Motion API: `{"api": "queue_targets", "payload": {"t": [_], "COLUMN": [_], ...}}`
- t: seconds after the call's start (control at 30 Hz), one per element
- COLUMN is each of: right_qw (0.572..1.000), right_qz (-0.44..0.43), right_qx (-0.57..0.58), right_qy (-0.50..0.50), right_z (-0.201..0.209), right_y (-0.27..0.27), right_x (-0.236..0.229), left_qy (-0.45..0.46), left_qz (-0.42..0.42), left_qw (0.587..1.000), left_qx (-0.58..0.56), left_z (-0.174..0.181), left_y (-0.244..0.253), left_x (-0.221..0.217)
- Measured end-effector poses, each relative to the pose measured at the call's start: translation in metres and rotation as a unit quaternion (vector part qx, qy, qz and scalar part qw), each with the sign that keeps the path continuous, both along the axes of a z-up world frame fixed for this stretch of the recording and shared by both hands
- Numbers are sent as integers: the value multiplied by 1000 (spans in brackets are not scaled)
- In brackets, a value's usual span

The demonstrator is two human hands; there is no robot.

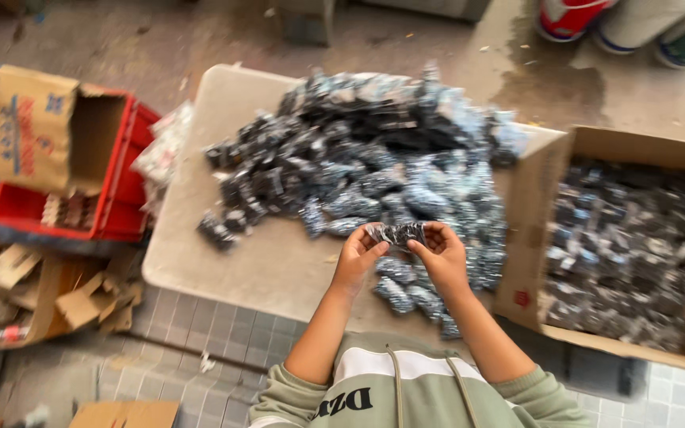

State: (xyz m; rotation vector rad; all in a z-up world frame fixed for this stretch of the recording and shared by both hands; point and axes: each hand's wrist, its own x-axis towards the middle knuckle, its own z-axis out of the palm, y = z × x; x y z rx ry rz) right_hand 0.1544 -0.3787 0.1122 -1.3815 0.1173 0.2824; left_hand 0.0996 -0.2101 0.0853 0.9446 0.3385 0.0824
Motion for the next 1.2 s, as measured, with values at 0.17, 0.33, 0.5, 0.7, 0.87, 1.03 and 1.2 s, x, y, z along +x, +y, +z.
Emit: {"api": "queue_targets", "payload": {"t": [0.17, 0.33, 0.5, 0.7, 0.87, 1.03, 1.2], "right_qw": [999, 992, 955, 879, 808, 752, 729], "right_qz": [-35, -105, -207, -186, 11, 78, 93], "right_qx": [-24, -50, -200, -427, -588, -654, -674], "right_qy": [-2, 45, 73, 104, 43, -18, -75], "right_z": [26, -4, -18, -71, -59, -35, -16], "right_y": [-164, -328, -469, -572, -569, -558, -550], "right_x": [23, 33, 46, 91, 92, 82, 77], "left_qy": [27, 58, 62, -2, -189, -278, -290], "left_qz": [-155, -288, -412, -432, -359, -318, -334], "left_qw": [980, 921, 812, 790, 663, 554, 542], "left_qx": [121, 257, 409, 434, 629, 717, 715], "left_z": [16, 48, 63, -52, -44, -38, -47], "left_y": [-135, -283, -433, -554, -562, -555, -559], "left_x": [52, 104, 149, 207, 204, 199, 199]}}
